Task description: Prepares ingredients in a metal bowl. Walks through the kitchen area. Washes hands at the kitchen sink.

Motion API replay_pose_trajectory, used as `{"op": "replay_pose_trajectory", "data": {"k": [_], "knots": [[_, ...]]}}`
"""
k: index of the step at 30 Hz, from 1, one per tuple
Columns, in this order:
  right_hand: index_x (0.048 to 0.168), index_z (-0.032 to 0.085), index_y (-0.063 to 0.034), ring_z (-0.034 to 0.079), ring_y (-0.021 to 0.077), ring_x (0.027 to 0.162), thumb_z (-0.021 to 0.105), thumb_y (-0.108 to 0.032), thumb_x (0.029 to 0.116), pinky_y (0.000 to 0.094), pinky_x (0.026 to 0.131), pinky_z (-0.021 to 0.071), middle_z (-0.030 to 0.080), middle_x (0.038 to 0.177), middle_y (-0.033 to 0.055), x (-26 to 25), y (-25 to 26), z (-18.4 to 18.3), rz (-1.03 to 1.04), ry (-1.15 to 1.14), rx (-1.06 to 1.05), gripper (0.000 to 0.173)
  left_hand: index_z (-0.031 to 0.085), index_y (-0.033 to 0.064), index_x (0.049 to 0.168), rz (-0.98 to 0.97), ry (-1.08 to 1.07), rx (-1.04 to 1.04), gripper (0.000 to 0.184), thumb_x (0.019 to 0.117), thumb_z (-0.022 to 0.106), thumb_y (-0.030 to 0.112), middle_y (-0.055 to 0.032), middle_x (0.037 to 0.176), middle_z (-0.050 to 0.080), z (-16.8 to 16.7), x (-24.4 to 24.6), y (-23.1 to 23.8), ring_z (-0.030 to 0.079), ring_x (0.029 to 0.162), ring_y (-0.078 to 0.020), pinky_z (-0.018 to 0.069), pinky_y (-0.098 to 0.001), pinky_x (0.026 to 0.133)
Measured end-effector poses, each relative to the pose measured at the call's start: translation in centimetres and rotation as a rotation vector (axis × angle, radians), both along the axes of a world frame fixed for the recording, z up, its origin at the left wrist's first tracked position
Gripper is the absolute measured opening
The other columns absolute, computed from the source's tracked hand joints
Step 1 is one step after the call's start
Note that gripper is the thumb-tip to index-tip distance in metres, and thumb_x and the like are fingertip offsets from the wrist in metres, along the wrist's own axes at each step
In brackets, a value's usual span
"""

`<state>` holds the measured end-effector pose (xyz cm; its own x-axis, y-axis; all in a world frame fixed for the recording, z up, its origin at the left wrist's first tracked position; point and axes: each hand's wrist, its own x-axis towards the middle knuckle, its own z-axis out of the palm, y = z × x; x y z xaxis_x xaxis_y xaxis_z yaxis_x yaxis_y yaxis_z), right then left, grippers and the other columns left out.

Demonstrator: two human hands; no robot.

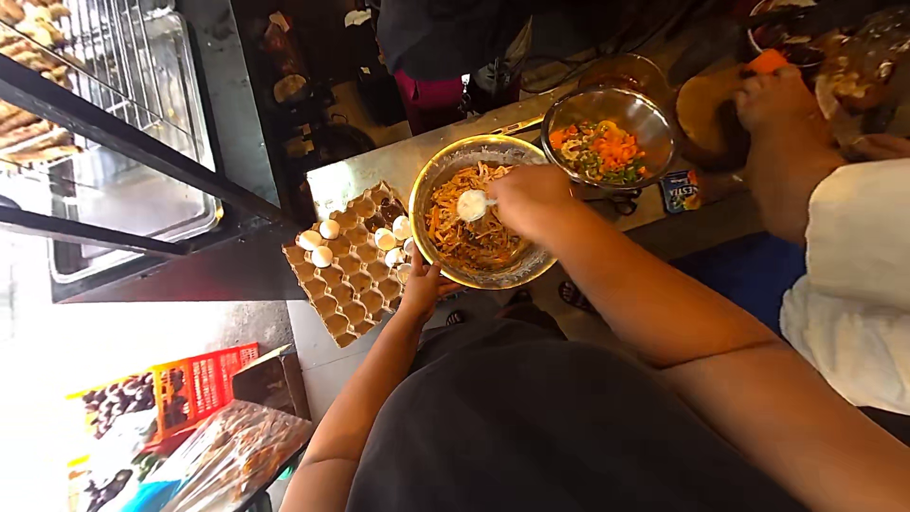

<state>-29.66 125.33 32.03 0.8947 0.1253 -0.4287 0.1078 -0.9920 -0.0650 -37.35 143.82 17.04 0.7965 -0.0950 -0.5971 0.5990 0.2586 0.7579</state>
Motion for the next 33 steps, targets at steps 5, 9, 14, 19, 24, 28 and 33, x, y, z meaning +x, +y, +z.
{"op": "replay_pose_trajectory", "data": {"k": [5, 9, 14, 19, 24, 28, 33], "knots": [[0.108, 0.072, 0.0006, 0.070, 0.0427, 0.101, 0.054, -0.001, 0.0982, 0.0624, 0.074, 0.0561, 0.071, 0.108, 0.0222, -1.7, 3.9, -5.5, 0.078, 0.091, 0.057, 0.021, 0.000, 0.0287, 0.164, -0.020, -0.025, 0.022, 0.068, 0.1111, 0.038, 0.009, -0.0246, 0.124, 0.062, 0.1, 0.1, 0.0, 0.074, 0.086, -0.0325, 0.0642, -0.0476, 0.077], [0.105, 0.072, 0.0054, 0.068, 0.0455, 0.107, 0.057, -0.003, 0.0990, 0.0656, 0.083, 0.0545, 0.070, 0.113, 0.0251, -1.5, 0.4, -6.3, 0.105, 0.186, -0.007, 0.018, 0.000, 0.0312, 0.164, -0.005, -0.014, 0.005, 0.070, 0.1108, 0.040, 0.009, -0.0220, 0.122, 0.061, -0.1, 0.0, 0.2, 0.073, 0.083, -0.0302, 0.0640, -0.0459, 0.076], [0.112, 0.074, -0.0073, 0.067, 0.0501, 0.103, 0.058, -0.009, 0.1006, 0.0710, 0.076, 0.0513, 0.071, 0.109, 0.0261, 0.2, -6.4, -1.5, 0.036, 0.030, -0.078, 0.020, 0.000, 0.0311, 0.164, 0.009, -0.008, -0.009, 0.071, 0.1105, 0.042, 0.009, -0.0218, 0.120, 0.061, -0.6, 0.0, 0.2, 0.073, 0.082, -0.0304, 0.0641, -0.0474, 0.076], [0.124, 0.074, -0.0194, 0.064, 0.0490, 0.117, 0.058, -0.021, 0.1031, 0.0752, 0.090, 0.0468, 0.070, 0.122, 0.0237, 2.4, -10.4, -4.9, -0.145, 0.092, 0.008, 0.026, 0.002, 0.0333, 0.164, -0.003, -0.024, -0.023, 0.070, 0.1106, 0.042, 0.011, -0.0210, 0.120, 0.061, -0.4, -0.1, 0.3, 0.073, 0.080, -0.0290, 0.0640, -0.0468, 0.075], [0.128, 0.070, -0.0154, 0.063, 0.0450, 0.121, 0.058, -0.017, 0.1028, 0.0719, 0.096, 0.0467, 0.069, 0.125, 0.0221, 2.3, -9.9, -8.0, -0.064, 0.273, -0.053, 0.028, 0.004, 0.0325, 0.163, 0.008, -0.036, -0.012, 0.069, 0.1104, 0.043, 0.011, -0.0205, 0.117, 0.062, -0.6, -0.3, 0.2, 0.073, 0.080, -0.0297, 0.0640, -0.0478, 0.073], [0.118, 0.074, -0.0122, 0.064, 0.0484, 0.116, 0.057, -0.021, 0.1039, 0.0742, 0.089, 0.0468, 0.070, 0.118, 0.0237, 2.5, -9.7, -2.2, -0.002, 0.184, -0.167, 0.024, 0.002, 0.0323, 0.164, -0.009, -0.036, -0.003, 0.070, 0.1106, 0.042, 0.010, -0.0210, 0.120, 0.061, -0.6, -0.1, 0.2, 0.073, 0.079, -0.0287, 0.0640, -0.0459, 0.074], [0.143, 0.057, -0.0119, 0.063, 0.0530, 0.117, 0.046, -0.017, 0.1067, 0.0735, 0.088, 0.0476, 0.066, 0.124, 0.0301, 2.6, -8.2, -4.3, -0.249, 0.037, -0.063, 0.038, -0.001, 0.0328, 0.164, -0.009, -0.037, 0.009, 0.071, 0.1109, 0.042, 0.011, -0.0220, 0.122, 0.060, -0.5, -0.2, 0.2, 0.073, 0.081, -0.0296, 0.0642, -0.0460, 0.074]]}}
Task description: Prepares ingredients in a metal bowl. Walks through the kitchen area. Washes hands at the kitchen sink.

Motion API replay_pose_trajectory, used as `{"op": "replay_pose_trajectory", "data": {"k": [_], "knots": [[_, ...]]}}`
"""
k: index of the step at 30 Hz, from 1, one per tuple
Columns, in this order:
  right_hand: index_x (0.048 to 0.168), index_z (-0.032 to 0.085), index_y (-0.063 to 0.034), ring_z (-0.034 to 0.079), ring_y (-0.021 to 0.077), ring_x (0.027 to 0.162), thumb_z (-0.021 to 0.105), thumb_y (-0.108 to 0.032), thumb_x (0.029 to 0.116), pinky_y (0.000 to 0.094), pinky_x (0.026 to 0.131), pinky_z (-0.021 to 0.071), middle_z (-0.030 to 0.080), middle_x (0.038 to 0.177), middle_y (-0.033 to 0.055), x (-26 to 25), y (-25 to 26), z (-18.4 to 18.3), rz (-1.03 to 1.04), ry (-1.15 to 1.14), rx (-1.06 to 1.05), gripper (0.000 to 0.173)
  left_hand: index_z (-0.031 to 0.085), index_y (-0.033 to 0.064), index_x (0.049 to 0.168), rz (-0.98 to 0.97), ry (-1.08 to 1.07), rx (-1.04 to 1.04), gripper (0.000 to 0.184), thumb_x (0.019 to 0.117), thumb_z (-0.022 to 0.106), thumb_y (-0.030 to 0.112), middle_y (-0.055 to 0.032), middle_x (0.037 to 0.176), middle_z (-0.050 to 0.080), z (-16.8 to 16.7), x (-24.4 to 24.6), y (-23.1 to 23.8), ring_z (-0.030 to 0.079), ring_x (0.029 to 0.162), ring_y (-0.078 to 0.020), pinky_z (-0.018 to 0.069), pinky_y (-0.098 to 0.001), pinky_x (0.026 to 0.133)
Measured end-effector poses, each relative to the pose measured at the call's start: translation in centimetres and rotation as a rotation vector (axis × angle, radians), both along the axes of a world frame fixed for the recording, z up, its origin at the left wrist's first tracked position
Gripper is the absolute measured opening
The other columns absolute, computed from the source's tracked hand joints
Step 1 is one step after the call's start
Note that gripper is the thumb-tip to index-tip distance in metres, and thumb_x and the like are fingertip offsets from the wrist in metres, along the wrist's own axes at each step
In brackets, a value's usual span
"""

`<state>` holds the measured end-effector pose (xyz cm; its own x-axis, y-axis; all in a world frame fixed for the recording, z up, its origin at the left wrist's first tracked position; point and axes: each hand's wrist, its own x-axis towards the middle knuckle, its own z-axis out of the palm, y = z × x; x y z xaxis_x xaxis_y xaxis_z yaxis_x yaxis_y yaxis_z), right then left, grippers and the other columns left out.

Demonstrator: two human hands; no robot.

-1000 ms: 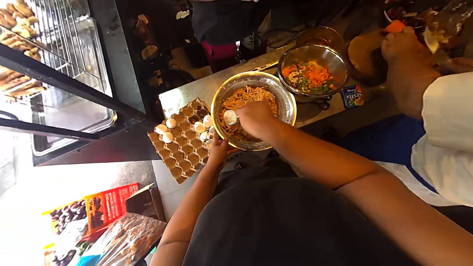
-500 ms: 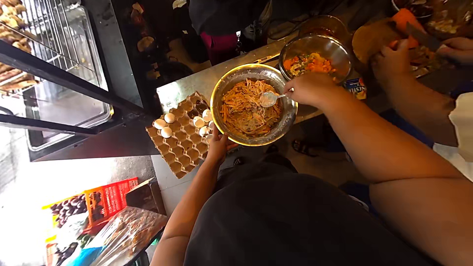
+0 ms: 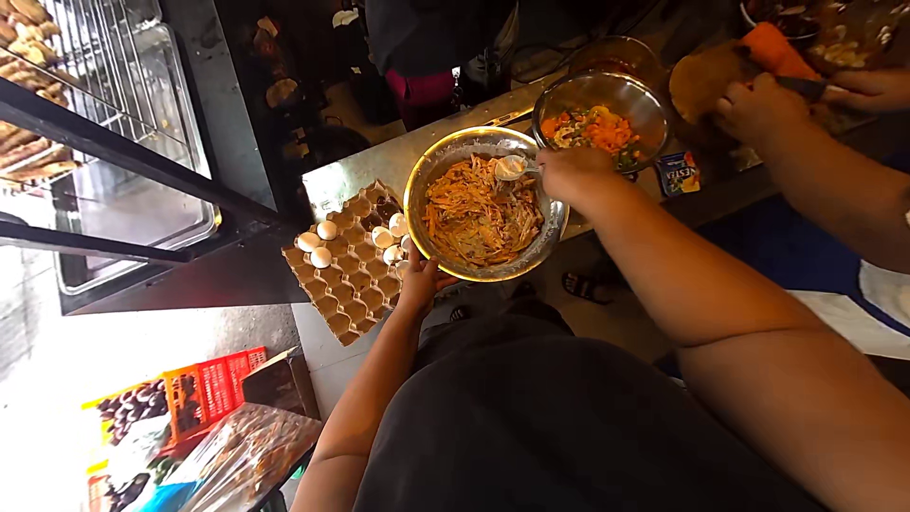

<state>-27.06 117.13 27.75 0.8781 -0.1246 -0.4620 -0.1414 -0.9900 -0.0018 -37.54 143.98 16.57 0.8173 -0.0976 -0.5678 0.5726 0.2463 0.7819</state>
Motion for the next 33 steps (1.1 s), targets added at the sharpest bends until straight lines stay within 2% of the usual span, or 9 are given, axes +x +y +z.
{"op": "replay_pose_trajectory", "data": {"k": [4, 9, 14, 19, 22, 24, 26, 29, 33], "knots": [[0.156, 0.043, -0.0146, 0.063, 0.0539, 0.115, 0.050, -0.007, 0.1006, 0.0734, 0.087, 0.0499, 0.064, 0.127, 0.0316, -2.2, 3.1, -4.7, -0.130, 0.016, 0.112, 0.056, -0.001, 0.0332, 0.163, -0.019, -0.007, 0.013, 0.071, 0.1108, 0.042, 0.012, -0.0218, 0.125, 0.060, -0.2, 0.1, 0.1, 0.073, 0.084, -0.0310, 0.0641, -0.0474, 0.076], [0.161, 0.037, -0.0201, 0.065, 0.0464, 0.119, 0.045, -0.008, 0.1042, 0.0656, 0.093, 0.0527, 0.066, 0.130, 0.0254, -6.1, 5.1, -4.6, -0.028, 0.175, 0.127, 0.058, -0.001, 0.0316, 0.164, -0.005, -0.011, -0.005, 0.071, 0.1109, 0.041, 0.011, -0.0220, 0.123, 0.060, -0.3, 0.2, -0.2, 0.073, 0.084, -0.0310, 0.0642, -0.0483, 0.076], [0.141, 0.057, -0.0149, 0.063, 0.0506, 0.117, 0.044, -0.017, 0.1078, 0.0726, 0.088, 0.0491, 0.067, 0.125, 0.0270, -3.5, 3.9, 0.0, 0.032, 0.131, 0.137, 0.036, -0.001, 0.0328, 0.164, -0.005, -0.004, -0.009, 0.071, 0.1110, 0.041, 0.010, -0.0219, 0.124, 0.060, -0.3, 0.2, 0.1, 0.074, 0.083, -0.0311, 0.0642, -0.0480, 0.075], [0.148, 0.053, -0.0117, 0.060, 0.0514, 0.124, 0.050, -0.010, 0.1008, 0.0744, 0.094, 0.0465, 0.063, 0.133, 0.0284, 2.6, 4.7, -3.8, -0.039, -0.011, 0.193, 0.047, -0.001, 0.0326, 0.164, 0.002, 0.004, 0.003, 0.071, 0.1109, 0.041, 0.011, -0.0213, 0.123, 0.061, -0.2, 0.1, -0.1, 0.073, 0.080, -0.0300, 0.0643, -0.0465, 0.074], [0.155, 0.047, -0.0211, 0.059, 0.0471, 0.128, 0.049, -0.009, 0.1018, 0.0711, 0.099, 0.0466, 0.063, 0.137, 0.0241, 1.0, 7.0, -5.3, 0.114, 0.074, 0.251, 0.055, 0.002, 0.0315, 0.164, 0.004, 0.008, 0.000, 0.070, 0.1107, 0.042, 0.010, -0.0214, 0.123, 0.061, -0.3, 0.0, 0.0, 0.073, 0.081, -0.0296, 0.0640, -0.0467, 0.074], [0.156, 0.046, -0.0240, 0.063, 0.0481, 0.120, 0.052, -0.006, 0.0998, 0.0699, 0.092, 0.0503, 0.066, 0.129, 0.0249, -2.0, 7.2, -5.4, 0.248, 0.107, 0.195, 0.060, 0.002, 0.0321, 0.163, 0.003, 0.005, -0.007, 0.069, 0.1109, 0.042, 0.011, -0.0201, 0.122, 0.061, -0.4, -0.1, 0.0, 0.073, 0.081, -0.0285, 0.0641, -0.0460, 0.074], [0.153, 0.050, -0.0241, 0.066, 0.0491, 0.111, 0.056, -0.006, 0.0992, 0.0691, 0.086, 0.0518, 0.069, 0.119, 0.0259, -4.3, 6.0, -4.9, 0.331, 0.133, 0.139, 0.057, 0.001, 0.0329, 0.164, 0.004, 0.009, -0.013, 0.070, 0.1108, 0.042, 0.012, -0.0201, 0.123, 0.060, -0.4, -0.1, 0.0, 0.072, 0.080, -0.0279, 0.0638, -0.0452, 0.073], [0.148, 0.057, -0.0231, 0.067, 0.0489, 0.108, 0.052, -0.010, 0.1027, 0.0689, 0.084, 0.0523, 0.071, 0.117, 0.0250, -4.8, 3.3, -2.7, 0.357, 0.171, 0.029, 0.047, -0.002, 0.0323, 0.164, -0.008, 0.004, -0.008, 0.072, 0.1106, 0.043, 0.012, -0.0209, 0.126, 0.059, -0.2, -0.1, 0.3, 0.073, 0.082, -0.0284, 0.0640, -0.0455, 0.075], [0.126, 0.070, -0.0198, 0.069, 0.0456, 0.106, 0.050, -0.018, 0.1076, 0.0671, 0.083, 0.0520, 0.073, 0.109, 0.0211, -3.3, 3.3, 0.9, 0.374, 0.027, 0.086, 0.027, 0.000, 0.0304, 0.164, -0.019, 0.016, 0.018, 0.069, 0.1111, 0.042, 0.014, -0.0206, 0.124, 0.059, -0.1, 0.0, 0.1, 0.072, 0.080, -0.0274, 0.0639, -0.0445, 0.074]]}}
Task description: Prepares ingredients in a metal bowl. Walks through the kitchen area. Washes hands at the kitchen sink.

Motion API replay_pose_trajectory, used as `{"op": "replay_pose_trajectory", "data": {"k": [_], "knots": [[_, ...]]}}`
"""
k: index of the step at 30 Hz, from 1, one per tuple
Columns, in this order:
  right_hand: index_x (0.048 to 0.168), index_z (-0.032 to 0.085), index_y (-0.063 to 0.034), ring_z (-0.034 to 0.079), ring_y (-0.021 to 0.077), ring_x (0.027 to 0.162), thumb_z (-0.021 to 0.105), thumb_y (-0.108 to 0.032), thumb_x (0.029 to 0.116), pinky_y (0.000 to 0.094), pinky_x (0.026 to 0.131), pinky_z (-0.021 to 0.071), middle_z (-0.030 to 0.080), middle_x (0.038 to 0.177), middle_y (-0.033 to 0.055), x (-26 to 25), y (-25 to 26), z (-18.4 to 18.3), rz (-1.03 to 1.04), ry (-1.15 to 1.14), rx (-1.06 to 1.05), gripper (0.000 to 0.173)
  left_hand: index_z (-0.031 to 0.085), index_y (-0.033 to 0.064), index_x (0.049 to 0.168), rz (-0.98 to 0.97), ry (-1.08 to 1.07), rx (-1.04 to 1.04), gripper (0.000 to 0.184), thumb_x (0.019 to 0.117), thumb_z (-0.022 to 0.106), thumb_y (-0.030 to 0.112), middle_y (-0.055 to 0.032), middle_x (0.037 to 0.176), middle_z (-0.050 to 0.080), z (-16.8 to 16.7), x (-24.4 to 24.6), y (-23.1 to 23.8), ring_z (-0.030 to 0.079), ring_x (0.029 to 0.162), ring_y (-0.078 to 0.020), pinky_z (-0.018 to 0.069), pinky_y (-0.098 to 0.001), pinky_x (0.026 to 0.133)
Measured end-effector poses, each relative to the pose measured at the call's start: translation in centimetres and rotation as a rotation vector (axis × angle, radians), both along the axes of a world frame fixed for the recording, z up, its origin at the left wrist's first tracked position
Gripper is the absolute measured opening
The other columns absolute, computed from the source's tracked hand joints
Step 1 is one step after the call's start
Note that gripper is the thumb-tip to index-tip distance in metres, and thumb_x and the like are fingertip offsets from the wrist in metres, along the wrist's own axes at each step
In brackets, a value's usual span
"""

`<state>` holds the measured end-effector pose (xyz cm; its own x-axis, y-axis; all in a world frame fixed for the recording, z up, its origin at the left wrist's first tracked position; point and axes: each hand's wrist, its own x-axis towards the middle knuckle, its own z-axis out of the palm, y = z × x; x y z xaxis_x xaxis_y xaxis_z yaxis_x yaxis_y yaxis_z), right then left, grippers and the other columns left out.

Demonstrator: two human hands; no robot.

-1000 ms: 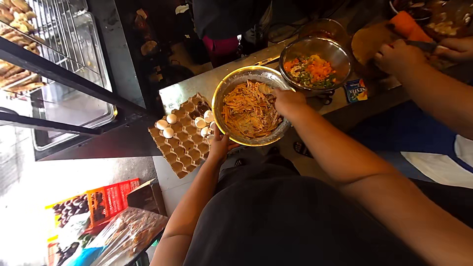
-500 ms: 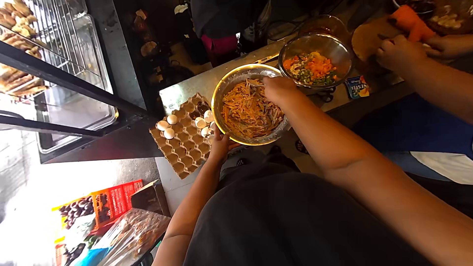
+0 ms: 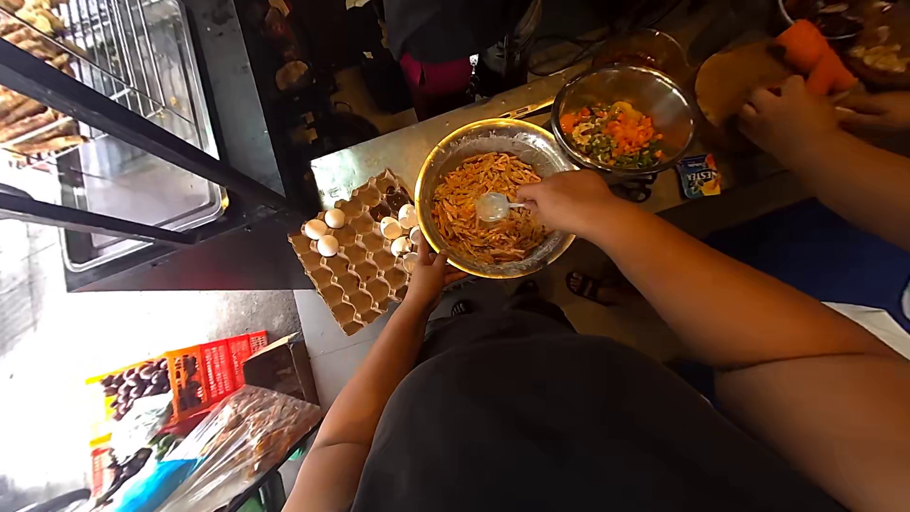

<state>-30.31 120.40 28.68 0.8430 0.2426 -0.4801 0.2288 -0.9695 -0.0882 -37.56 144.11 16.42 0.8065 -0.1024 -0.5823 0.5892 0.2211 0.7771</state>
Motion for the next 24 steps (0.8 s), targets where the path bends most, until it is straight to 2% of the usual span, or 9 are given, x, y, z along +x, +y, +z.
{"op": "replay_pose_trajectory", "data": {"k": [2, 5, 8, 10, 14, 16, 18, 20, 24], "knots": [[0.124, 0.072, -0.0185, 0.069, 0.0445, 0.108, 0.051, -0.020, 0.1078, 0.0673, 0.086, 0.0519, 0.073, 0.111, 0.0202, 0.7, 2.1, -0.9, 0.009, -0.025, 0.110, 0.026, 0.001, 0.0296, 0.164, 0.002, -0.001, 0.000, 0.069, 0.1111, 0.042, 0.014, -0.0201, 0.123, 0.060, 0.0, 0.0, 0.0, 0.072, 0.081, -0.0271, 0.0639, -0.0445, 0.075], [0.130, 0.069, -0.0193, 0.066, 0.0423, 0.116, 0.049, -0.018, 0.1074, 0.0664, 0.091, 0.0520, 0.071, 0.122, 0.0181, 2.3, 4.8, -4.8, -0.071, 0.071, 0.157, 0.030, 0.001, 0.0314, 0.164, 0.004, -0.007, 0.005, 0.070, 0.1108, 0.043, 0.014, -0.0192, 0.121, 0.059, 0.2, 0.1, 0.0, 0.072, 0.080, -0.0266, 0.0637, -0.0440, 0.074], [0.135, 0.066, -0.0193, 0.064, 0.0457, 0.120, 0.051, -0.017, 0.1048, 0.0712, 0.093, 0.0497, 0.069, 0.127, 0.0214, 4.1, 3.9, -7.6, -0.184, 0.116, 0.139, 0.034, -0.001, 0.0350, 0.164, -0.008, -0.010, 0.009, 0.072, 0.1109, 0.043, 0.015, -0.0187, 0.125, 0.059, 0.2, -0.3, 0.1, 0.072, 0.081, -0.0262, 0.0638, -0.0443, 0.075], [0.132, 0.068, -0.0166, 0.063, 0.0459, 0.122, 0.051, -0.017, 0.1061, 0.0711, 0.094, 0.0486, 0.068, 0.128, 0.0220, 4.9, 3.1, -5.8, -0.155, 0.120, 0.075, 0.031, -0.002, 0.0337, 0.164, 0.001, -0.011, 0.015, 0.072, 0.1109, 0.043, 0.015, -0.0184, 0.122, 0.059, 0.2, -0.2, 0.0, 0.072, 0.080, -0.0263, 0.0639, -0.0441, 0.074], [0.125, 0.072, -0.0203, 0.065, 0.0433, 0.117, 0.054, -0.020, 0.1064, 0.0694, 0.091, 0.0494, 0.071, 0.121, 0.0179, 2.7, 2.4, 0.0, -0.026, 0.119, 0.001, 0.025, -0.003, 0.0342, 0.164, 0.001, -0.012, 0.000, 0.073, 0.1111, 0.043, 0.015, -0.0190, 0.122, 0.060, 0.3, -0.1, 0.0, 0.073, 0.080, -0.0268, 0.0641, -0.0446, 0.074], [0.122, 0.073, -0.0209, 0.066, 0.0424, 0.114, 0.057, -0.020, 0.1051, 0.0689, 0.090, 0.0500, 0.072, 0.118, 0.0170, 1.3, 1.6, -1.4, 0.014, 0.138, 0.010, 0.024, -0.001, 0.0353, 0.163, -0.013, -0.016, 0.008, 0.070, 0.1113, 0.042, 0.016, -0.0176, 0.121, 0.059, 0.6, -0.3, 0.1, 0.072, 0.079, -0.0249, 0.0637, -0.0438, 0.074], [0.128, 0.071, -0.0214, 0.066, 0.0429, 0.117, 0.055, -0.023, 0.1063, 0.0687, 0.092, 0.0501, 0.071, 0.122, 0.0183, 1.1, 0.2, -5.2, -0.030, 0.164, 0.015, 0.026, 0.002, 0.0362, 0.163, -0.021, -0.021, 0.008, 0.069, 0.1113, 0.042, 0.016, -0.0171, 0.121, 0.060, 0.6, -0.4, 0.1, 0.072, 0.079, -0.0246, 0.0637, -0.0443, 0.074], [0.131, 0.069, -0.0219, 0.065, 0.0443, 0.118, 0.054, -0.024, 0.1070, 0.0692, 0.092, 0.0503, 0.070, 0.123, 0.0199, 1.6, -0.5, -6.8, -0.086, 0.153, 0.003, 0.028, 0.002, 0.0355, 0.163, -0.012, -0.028, 0.003, 0.069, 0.1111, 0.043, 0.016, -0.0176, 0.118, 0.060, 0.6, -0.3, -0.1, 0.072, 0.078, -0.0256, 0.0639, -0.0449, 0.073], [0.122, 0.072, -0.0178, 0.068, 0.0453, 0.111, 0.054, -0.020, 0.1065, 0.0685, 0.084, 0.0518, 0.072, 0.116, 0.0208, 1.0, 1.2, -2.2, -0.082, 0.074, -0.040, 0.023, 0.004, 0.0373, 0.163, -0.024, -0.022, 0.013, 0.068, 0.1111, 0.043, 0.017, -0.0174, 0.122, 0.060, 0.4, -0.3, 0.1, 0.072, 0.078, -0.0250, 0.0637, -0.0442, 0.074]]}}
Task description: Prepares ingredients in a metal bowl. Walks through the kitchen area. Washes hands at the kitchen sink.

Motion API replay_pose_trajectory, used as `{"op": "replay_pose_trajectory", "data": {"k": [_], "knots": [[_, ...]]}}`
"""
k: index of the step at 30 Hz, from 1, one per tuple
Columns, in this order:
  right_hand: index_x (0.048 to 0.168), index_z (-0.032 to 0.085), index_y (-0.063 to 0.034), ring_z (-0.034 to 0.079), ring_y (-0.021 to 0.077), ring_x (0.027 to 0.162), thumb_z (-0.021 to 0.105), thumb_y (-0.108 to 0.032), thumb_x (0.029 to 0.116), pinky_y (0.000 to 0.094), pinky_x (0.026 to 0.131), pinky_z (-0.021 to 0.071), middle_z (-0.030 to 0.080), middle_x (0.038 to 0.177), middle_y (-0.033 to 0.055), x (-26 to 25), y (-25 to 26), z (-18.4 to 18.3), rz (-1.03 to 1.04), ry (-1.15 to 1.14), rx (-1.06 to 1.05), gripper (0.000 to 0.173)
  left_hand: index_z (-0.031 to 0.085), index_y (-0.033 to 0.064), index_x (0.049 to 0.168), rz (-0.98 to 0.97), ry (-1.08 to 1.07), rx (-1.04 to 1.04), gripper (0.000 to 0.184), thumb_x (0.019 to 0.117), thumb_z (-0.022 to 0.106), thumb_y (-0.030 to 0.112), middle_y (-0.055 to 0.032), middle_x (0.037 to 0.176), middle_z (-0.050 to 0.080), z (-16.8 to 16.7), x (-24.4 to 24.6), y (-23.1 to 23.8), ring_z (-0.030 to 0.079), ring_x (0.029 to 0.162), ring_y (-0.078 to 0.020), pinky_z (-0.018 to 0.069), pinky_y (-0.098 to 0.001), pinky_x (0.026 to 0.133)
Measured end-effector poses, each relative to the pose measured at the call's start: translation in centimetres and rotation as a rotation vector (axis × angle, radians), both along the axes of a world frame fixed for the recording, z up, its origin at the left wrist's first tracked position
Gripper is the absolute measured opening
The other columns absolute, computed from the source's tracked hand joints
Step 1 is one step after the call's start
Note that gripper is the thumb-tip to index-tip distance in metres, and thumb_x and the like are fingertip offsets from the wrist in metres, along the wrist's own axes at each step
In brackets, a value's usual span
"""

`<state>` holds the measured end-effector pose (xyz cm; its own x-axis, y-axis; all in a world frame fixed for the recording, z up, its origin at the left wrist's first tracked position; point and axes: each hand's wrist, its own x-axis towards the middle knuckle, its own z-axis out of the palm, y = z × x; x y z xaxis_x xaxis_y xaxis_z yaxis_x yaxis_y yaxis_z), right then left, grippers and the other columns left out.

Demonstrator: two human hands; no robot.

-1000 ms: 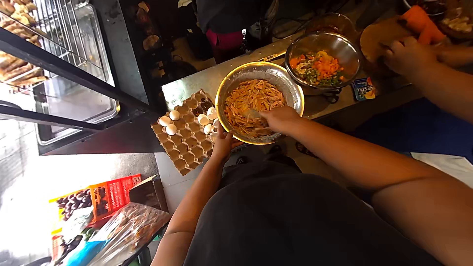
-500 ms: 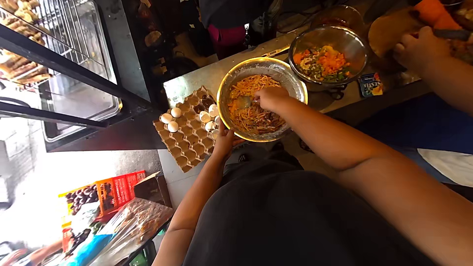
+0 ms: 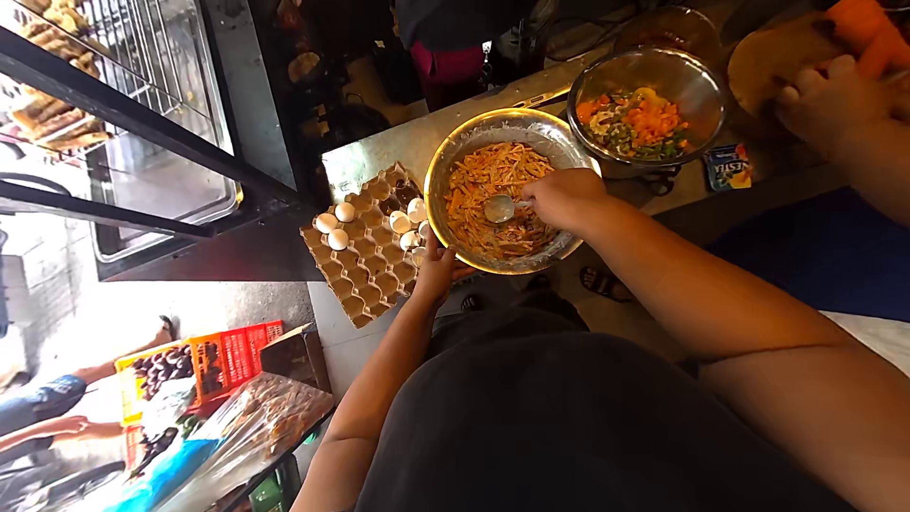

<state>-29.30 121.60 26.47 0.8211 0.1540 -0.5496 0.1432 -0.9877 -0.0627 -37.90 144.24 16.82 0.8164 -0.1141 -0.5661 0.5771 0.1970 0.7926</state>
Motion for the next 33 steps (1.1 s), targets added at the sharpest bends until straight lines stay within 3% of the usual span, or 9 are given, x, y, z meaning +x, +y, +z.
{"op": "replay_pose_trajectory", "data": {"k": [3, 6, 9, 11, 15, 20, 25, 30, 33], "knots": [[0.116, 0.073, -0.0148, 0.069, 0.0447, 0.106, 0.054, -0.020, 0.1058, 0.0668, 0.080, 0.0530, 0.072, 0.110, 0.0205, -1.5, 2.0, 2.2, 0.081, -0.069, 0.091, 0.022, 0.005, 0.0393, 0.162, -0.015, 0.015, 0.027, 0.067, 0.1112, 0.043, 0.020, -0.0162, 0.122, 0.062, -0.5, -0.2, 0.1, 0.071, 0.075, -0.0221, 0.0632, -0.0418, 0.071], [0.123, 0.071, -0.0135, 0.068, 0.0440, 0.110, 0.053, -0.012, 0.1030, 0.0662, 0.083, 0.0536, 0.071, 0.116, 0.0208, -1.9, 4.3, -0.6, 0.064, 0.026, 0.123, 0.027, 0.005, 0.0368, 0.163, -0.015, -0.014, 0.037, 0.067, 0.1111, 0.043, 0.017, -0.0177, 0.123, 0.062, -0.3, 0.1, 0.0, 0.072, 0.077, -0.0239, 0.0634, -0.0431, 0.072], [0.133, 0.069, -0.0148, 0.065, 0.0456, 0.116, 0.055, -0.009, 0.1005, 0.0702, 0.088, 0.0516, 0.069, 0.124, 0.0222, -0.4, 3.4, -3.4, 0.012, 0.119, 0.091, 0.035, 0.003, 0.0331, 0.164, 0.002, -0.005, 0.022, 0.068, 0.1112, 0.043, 0.015, -0.0195, 0.122, 0.061, -0.3, 0.1, -0.1, 0.072, 0.080, -0.0260, 0.0638, -0.0440, 0.074], [0.124, 0.073, -0.0134, 0.066, 0.0465, 0.113, 0.057, -0.012, 0.1011, 0.0714, 0.087, 0.0509, 0.070, 0.120, 0.0227, 0.4, 2.1, -1.5, 0.048, 0.090, 0.050, 0.028, 0.002, 0.0321, 0.164, 0.014, 0.000, 0.018, 0.069, 0.1110, 0.043, 0.015, -0.0201, 0.120, 0.062, -0.4, 0.4, 0.0, 0.072, 0.078, -0.0262, 0.0639, -0.0436, 0.073], [0.109, 0.076, -0.0130, 0.066, 0.0438, 0.111, 0.063, -0.026, 0.1030, 0.0700, 0.085, 0.0503, 0.072, 0.113, 0.0191, 0.5, -1.4, 2.3, 0.170, 0.139, -0.086, 0.020, 0.004, 0.0397, 0.162, -0.012, 0.010, 0.028, 0.068, 0.1111, 0.044, 0.019, -0.0146, 0.117, 0.064, -0.6, -0.1, 0.1, 0.072, 0.075, -0.0212, 0.0634, -0.0406, 0.071], [0.120, 0.074, -0.0134, 0.064, 0.0433, 0.120, 0.063, -0.025, 0.1035, 0.0694, 0.094, 0.0487, 0.070, 0.123, 0.0193, 1.3, -3.2, -2.6, 0.154, 0.216, -0.107, 0.023, 0.004, 0.0349, 0.163, 0.003, -0.011, -0.010, 0.069, 0.1108, 0.043, 0.014, -0.0186, 0.120, 0.062, -0.6, 0.3, -0.1, 0.073, 0.082, -0.0273, 0.0638, -0.0459, 0.075], [0.110, 0.076, -0.0108, 0.065, 0.0460, 0.114, 0.065, -0.025, 0.1025, 0.0729, 0.089, 0.0475, 0.071, 0.115, 0.0218, 2.0, -4.0, 2.3, 0.115, 0.130, -0.116, 0.020, 0.002, 0.0341, 0.163, 0.013, -0.002, -0.042, 0.070, 0.1106, 0.044, 0.013, -0.0190, 0.124, 0.061, -1.0, 0.4, 0.2, 0.073, 0.086, -0.0289, 0.0638, -0.0477, 0.077], [0.107, 0.077, -0.0080, 0.067, 0.0423, 0.106, 0.071, -0.024, 0.0979, 0.0695, 0.093, 0.0471, 0.072, 0.107, 0.0209, 4.6, -6.6, -1.6, 0.045, 0.244, -0.231, 0.019, 0.002, 0.0362, 0.164, 0.013, -0.001, -0.032, 0.071, 0.1109, 0.043, 0.014, -0.0197, 0.122, 0.062, -0.9, 0.4, -0.1, 0.073, 0.083, -0.0287, 0.0638, -0.0471, 0.076], [0.108, 0.076, -0.0061, 0.064, 0.0497, 0.113, 0.069, -0.020, 0.0990, 0.0753, 0.090, 0.0460, 0.070, 0.113, 0.0266, 4.6, -5.8, 1.7, 0.060, 0.121, -0.215, 0.018, 0.002, 0.0311, 0.164, 0.005, -0.009, -0.025, 0.069, 0.1109, 0.043, 0.013, -0.0194, 0.122, 0.062, -0.9, 0.5, 0.1, 0.074, 0.084, -0.0284, 0.0642, -0.0463, 0.077]]}}
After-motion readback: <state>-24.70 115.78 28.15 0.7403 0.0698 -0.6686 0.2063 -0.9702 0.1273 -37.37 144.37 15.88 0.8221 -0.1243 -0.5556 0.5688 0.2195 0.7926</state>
